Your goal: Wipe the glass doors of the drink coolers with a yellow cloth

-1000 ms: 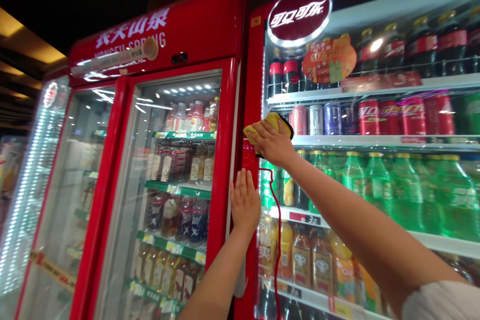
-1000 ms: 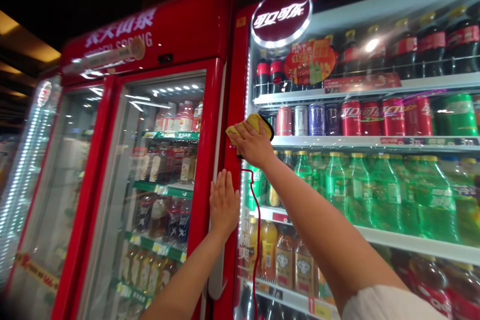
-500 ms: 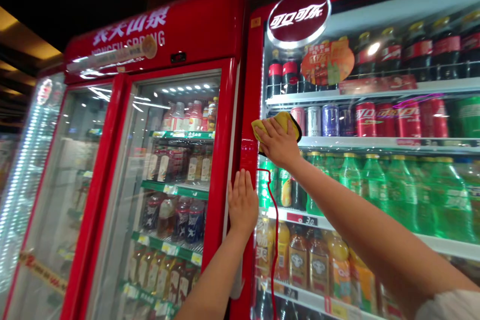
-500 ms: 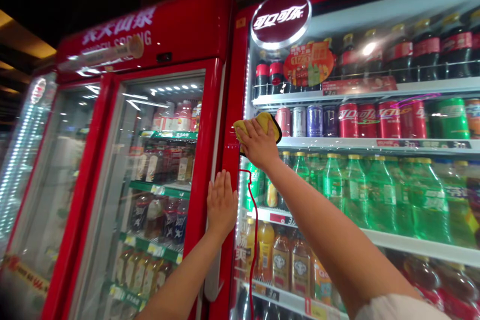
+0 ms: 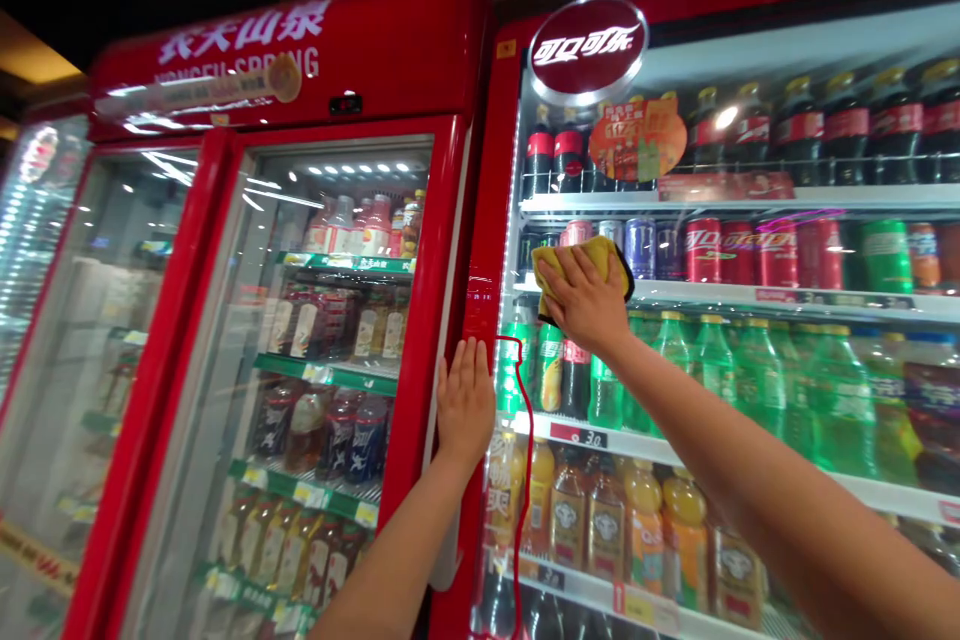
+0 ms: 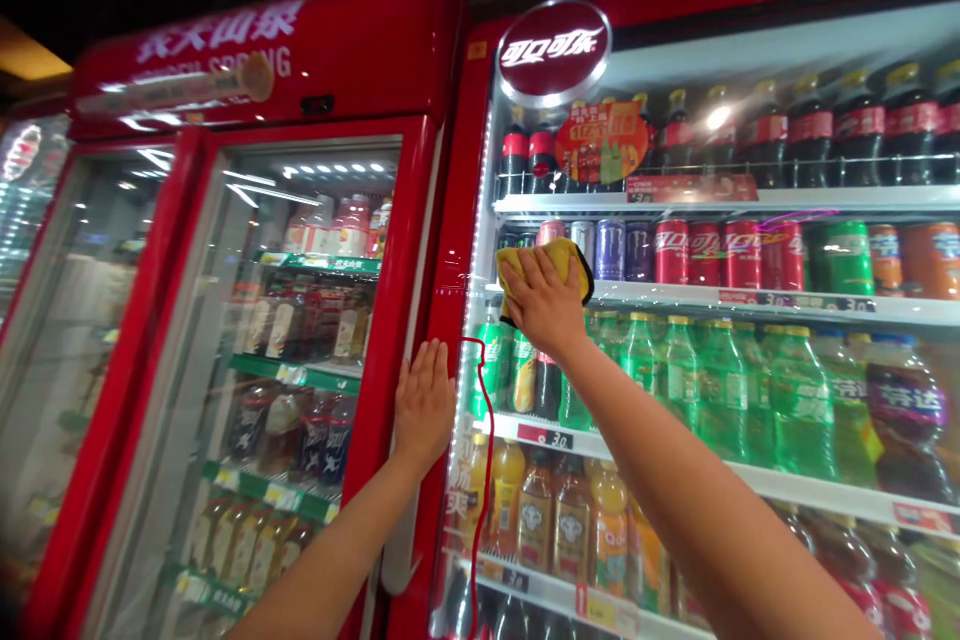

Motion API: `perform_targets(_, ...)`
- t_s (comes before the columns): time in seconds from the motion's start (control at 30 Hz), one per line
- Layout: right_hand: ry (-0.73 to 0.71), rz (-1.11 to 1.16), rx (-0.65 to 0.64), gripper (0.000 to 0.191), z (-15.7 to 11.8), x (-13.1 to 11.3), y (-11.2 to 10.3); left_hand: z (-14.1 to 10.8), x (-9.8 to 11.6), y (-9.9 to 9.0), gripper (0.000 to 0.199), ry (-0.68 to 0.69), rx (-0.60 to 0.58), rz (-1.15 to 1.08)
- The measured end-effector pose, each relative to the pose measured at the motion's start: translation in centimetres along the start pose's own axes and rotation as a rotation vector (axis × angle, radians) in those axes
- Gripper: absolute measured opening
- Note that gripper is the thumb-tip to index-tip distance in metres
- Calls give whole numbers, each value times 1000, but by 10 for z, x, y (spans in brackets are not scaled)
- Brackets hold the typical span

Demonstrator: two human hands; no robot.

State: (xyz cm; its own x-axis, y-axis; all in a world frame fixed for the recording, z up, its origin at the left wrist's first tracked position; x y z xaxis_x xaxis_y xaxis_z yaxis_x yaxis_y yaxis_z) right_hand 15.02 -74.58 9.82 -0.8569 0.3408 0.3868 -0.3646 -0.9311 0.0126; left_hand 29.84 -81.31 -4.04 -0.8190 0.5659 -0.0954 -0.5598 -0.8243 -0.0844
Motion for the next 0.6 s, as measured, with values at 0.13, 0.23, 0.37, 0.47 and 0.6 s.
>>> perform_targets(0.13,-12,-16,-20,52,-30,-32,-1,1,-1,1,55,-16,-55,-34)
perform_targets(0.23,-242,49,-53,52,-39,-77,0,3,0,-1,56,-42,-63,-33)
perform_targets(0.37,-274,81,-67,52,-16,-64,2,10,9,0,57,-45,-96,-32)
perform_targets(0.47,-120,33,-44,53,-6,-17,1,16,17,5,58,-33,-143,-49)
perform_targets(0.6,66,-32,-12,52,-38,26,-5,20,26,7,58,18,-181,-82)
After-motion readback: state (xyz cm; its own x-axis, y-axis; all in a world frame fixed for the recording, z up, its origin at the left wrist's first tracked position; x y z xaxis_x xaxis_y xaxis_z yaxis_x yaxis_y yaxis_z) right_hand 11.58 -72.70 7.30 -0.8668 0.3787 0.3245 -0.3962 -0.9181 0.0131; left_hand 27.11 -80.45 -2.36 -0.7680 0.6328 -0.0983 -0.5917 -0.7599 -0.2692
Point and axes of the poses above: each hand's wrist, its own z-axis towards the middle knuckle, its own y-axis out of the palm, x = y × z, the point moved 10 cm from there along z, towards the middle knuckle, and after that the axes turned 15 degrees about -z, right-handed, at the moved point
